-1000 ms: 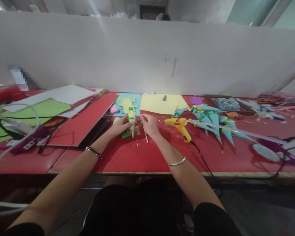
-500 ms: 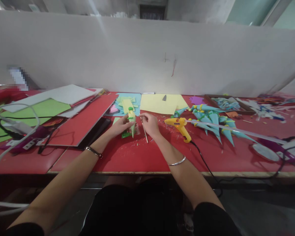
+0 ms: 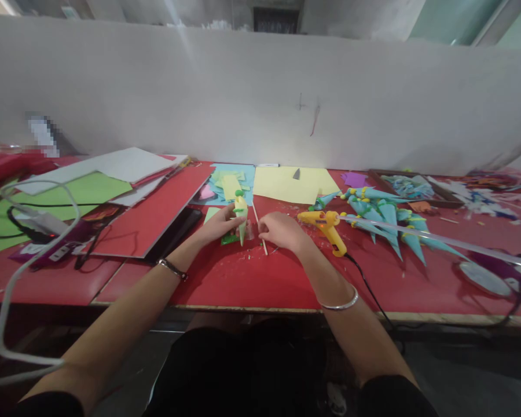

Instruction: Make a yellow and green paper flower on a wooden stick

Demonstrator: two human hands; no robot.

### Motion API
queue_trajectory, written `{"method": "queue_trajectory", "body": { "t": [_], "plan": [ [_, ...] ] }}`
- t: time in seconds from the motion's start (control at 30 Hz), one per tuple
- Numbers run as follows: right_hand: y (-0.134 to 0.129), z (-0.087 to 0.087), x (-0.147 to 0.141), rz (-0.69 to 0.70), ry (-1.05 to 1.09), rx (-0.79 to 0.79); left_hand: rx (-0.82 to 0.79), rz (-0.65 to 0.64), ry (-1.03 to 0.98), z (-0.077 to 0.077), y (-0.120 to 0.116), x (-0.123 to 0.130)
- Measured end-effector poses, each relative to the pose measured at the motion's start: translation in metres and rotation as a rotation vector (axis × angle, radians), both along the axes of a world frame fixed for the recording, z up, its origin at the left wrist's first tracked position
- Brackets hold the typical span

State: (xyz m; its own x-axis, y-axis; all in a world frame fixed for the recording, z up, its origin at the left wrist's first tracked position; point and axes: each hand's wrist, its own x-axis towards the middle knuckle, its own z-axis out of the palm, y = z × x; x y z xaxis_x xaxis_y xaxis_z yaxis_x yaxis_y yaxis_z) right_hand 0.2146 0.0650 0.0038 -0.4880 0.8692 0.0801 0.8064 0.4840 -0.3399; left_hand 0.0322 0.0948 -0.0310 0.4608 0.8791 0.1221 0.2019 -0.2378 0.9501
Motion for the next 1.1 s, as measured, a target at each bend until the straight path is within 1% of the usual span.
{"method": "queue_trajectory", "body": {
  "t": [0.07, 0.13, 0.3, 0.4, 0.5, 0.63, 0.7, 0.73, 0.87, 1.1],
  "plan": [
    [-0.004, -0.004, 0.001, 0.021, -0.083, 0.011, -0.013, 0.0, 0.005, 0.0, -0.001, 0.0],
    [-0.007, -0.009, 0.001, 0.05, -0.093, 0.02, -0.015, -0.001, 0.013, 0.001, -0.002, 0.0],
    [-0.009, -0.013, 0.007, 0.117, -0.037, -0.007, -0.037, 0.013, -0.017, 0.002, -0.004, 0.002],
    [-0.008, -0.01, 0.011, 0.133, 0.039, -0.026, -0.084, -0.023, -0.063, 0.003, -0.007, 0.006],
    [-0.006, -0.01, 0.014, 0.086, 0.253, 0.016, -0.126, -0.077, -0.105, 0.005, -0.012, 0.01],
    [-0.004, -0.013, 0.015, -0.026, 0.708, 0.131, -0.179, -0.112, -0.13, 0.007, -0.016, 0.015],
    [-0.005, -0.015, 0.013, -0.048, 0.838, 0.15, -0.191, -0.124, -0.129, 0.007, -0.016, 0.017],
    [-0.006, -0.016, 0.011, -0.047, 0.862, 0.15, -0.192, -0.137, -0.13, 0.006, -0.016, 0.017],
    [-0.01, -0.016, 0.004, -0.035, 0.837, 0.15, -0.198, -0.195, -0.147, 0.004, -0.016, 0.02],
    [-0.012, -0.019, 0.001, -0.043, 0.758, 0.205, -0.218, -0.206, -0.136, 0.003, -0.018, 0.022]
  ]
}}
